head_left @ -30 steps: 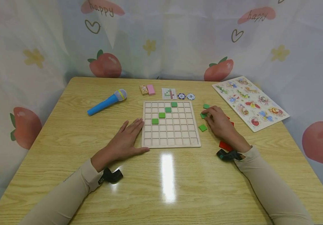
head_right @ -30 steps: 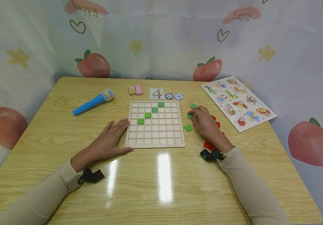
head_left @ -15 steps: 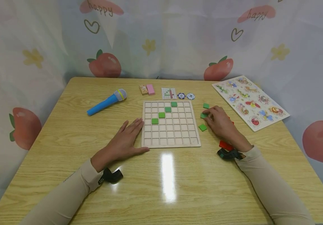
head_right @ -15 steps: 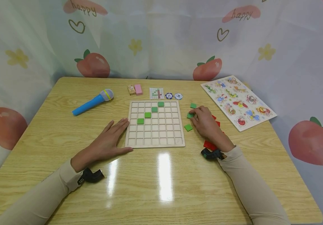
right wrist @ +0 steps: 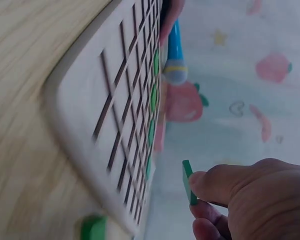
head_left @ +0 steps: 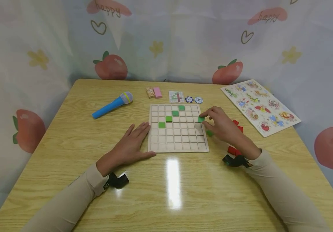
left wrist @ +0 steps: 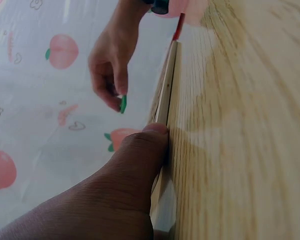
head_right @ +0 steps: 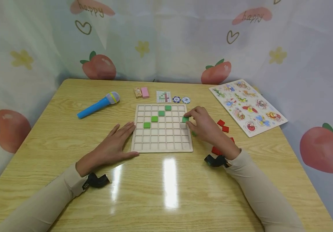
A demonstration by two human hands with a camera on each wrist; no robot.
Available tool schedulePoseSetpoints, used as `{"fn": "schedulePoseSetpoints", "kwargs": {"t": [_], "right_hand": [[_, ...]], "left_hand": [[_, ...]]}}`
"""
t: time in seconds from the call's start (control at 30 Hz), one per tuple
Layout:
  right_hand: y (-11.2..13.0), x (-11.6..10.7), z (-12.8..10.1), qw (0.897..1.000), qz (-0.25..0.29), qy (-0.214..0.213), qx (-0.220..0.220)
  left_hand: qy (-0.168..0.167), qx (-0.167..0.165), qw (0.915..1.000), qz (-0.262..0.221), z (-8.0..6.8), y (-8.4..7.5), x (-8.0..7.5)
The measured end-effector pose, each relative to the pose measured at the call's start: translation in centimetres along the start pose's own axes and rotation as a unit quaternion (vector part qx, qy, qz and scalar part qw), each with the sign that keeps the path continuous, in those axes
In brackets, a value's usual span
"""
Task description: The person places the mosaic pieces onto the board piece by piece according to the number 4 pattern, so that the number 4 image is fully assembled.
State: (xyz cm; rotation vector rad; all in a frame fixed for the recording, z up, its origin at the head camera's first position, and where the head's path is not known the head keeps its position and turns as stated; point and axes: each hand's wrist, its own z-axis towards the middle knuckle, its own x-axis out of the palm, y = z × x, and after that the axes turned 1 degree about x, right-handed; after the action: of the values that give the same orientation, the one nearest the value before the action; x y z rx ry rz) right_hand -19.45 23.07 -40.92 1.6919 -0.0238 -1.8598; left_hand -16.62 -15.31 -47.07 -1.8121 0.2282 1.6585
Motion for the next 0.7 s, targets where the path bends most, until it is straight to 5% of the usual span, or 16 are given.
{"fn": "schedulePoseSetpoints", "kwargs": {"t": [0.3,0.7], "right_hand": [[4.9,1.7,1.9,0.996,-0.005,0.036,-0.087],[8.0,5.0,4.1,0.992,0.005,0.075,-0.103]], "left_hand": [[-0.003,0.001,1.0000,0.000,0.1,0.1,0.3],[-0.001,-0.005,0.9999,0.011,0.1,0.2,0.2]]}}
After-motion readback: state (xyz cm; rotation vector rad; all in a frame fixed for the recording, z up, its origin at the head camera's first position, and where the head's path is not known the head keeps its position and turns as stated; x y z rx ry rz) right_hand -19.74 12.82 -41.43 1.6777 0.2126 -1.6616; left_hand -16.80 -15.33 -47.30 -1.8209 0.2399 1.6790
